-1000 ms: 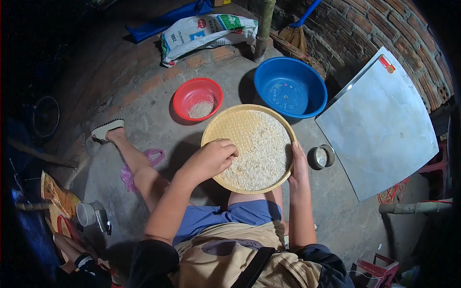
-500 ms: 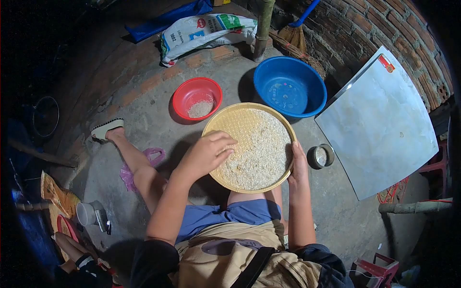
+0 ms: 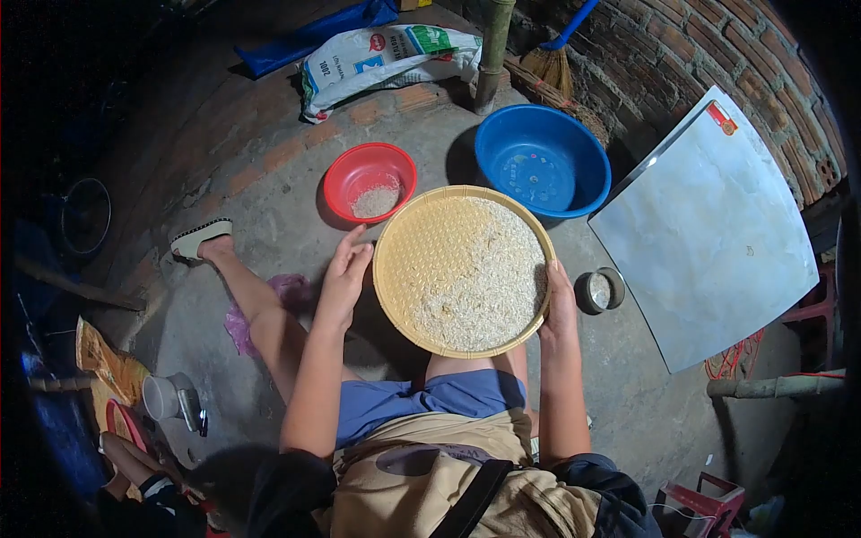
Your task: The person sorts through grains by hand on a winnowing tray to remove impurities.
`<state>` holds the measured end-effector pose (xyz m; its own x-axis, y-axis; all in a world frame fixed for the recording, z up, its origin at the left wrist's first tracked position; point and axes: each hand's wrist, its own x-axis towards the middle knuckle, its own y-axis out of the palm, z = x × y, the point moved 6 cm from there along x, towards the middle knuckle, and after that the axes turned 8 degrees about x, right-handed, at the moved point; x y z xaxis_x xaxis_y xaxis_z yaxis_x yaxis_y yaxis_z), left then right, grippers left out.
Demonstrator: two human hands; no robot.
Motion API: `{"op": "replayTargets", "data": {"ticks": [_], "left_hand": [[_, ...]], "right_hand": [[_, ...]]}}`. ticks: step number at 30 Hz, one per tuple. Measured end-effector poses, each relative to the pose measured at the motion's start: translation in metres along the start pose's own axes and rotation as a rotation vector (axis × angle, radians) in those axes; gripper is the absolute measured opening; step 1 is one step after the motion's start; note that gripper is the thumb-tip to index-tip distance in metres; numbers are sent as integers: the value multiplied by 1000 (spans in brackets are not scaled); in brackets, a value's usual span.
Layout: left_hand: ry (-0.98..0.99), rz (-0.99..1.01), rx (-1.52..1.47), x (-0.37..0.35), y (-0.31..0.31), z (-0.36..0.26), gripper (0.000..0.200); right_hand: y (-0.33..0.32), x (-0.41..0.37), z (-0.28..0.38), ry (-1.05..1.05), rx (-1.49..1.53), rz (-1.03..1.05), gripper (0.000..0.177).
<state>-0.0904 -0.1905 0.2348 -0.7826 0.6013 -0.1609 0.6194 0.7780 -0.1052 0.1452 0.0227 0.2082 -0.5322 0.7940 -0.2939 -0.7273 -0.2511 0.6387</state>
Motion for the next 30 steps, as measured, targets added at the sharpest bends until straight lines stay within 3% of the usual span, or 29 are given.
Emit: {"op": "replayTargets", "data": {"ticks": [4, 8, 19, 22, 25, 26, 30], "left_hand": [[-112, 134, -316, -6, 18, 4, 42], [-82, 184, -333, -6, 27, 2, 43], [-121, 50, -324, -14, 19, -4, 40], [-111, 6, -350, -15, -22, 2, 36], [-142, -67, -376, -15, -54, 7, 33], [-129, -66, -375, -14, -53, 7, 33], [-110, -35, -416, -2, -10, 15, 32]], "right_hand": [[-2, 3, -2, 12, -16, 6, 35], [2, 2, -1, 9, 7, 39, 35], [26, -7, 7, -17, -60, 73, 34], [49, -16, -25, 19, -87, 57, 35], [67, -18, -46, -1, -362, 148, 37], [69, -23, -52, 67, -188, 110, 38], [34, -9, -16, -27, -221, 33, 34]]}}
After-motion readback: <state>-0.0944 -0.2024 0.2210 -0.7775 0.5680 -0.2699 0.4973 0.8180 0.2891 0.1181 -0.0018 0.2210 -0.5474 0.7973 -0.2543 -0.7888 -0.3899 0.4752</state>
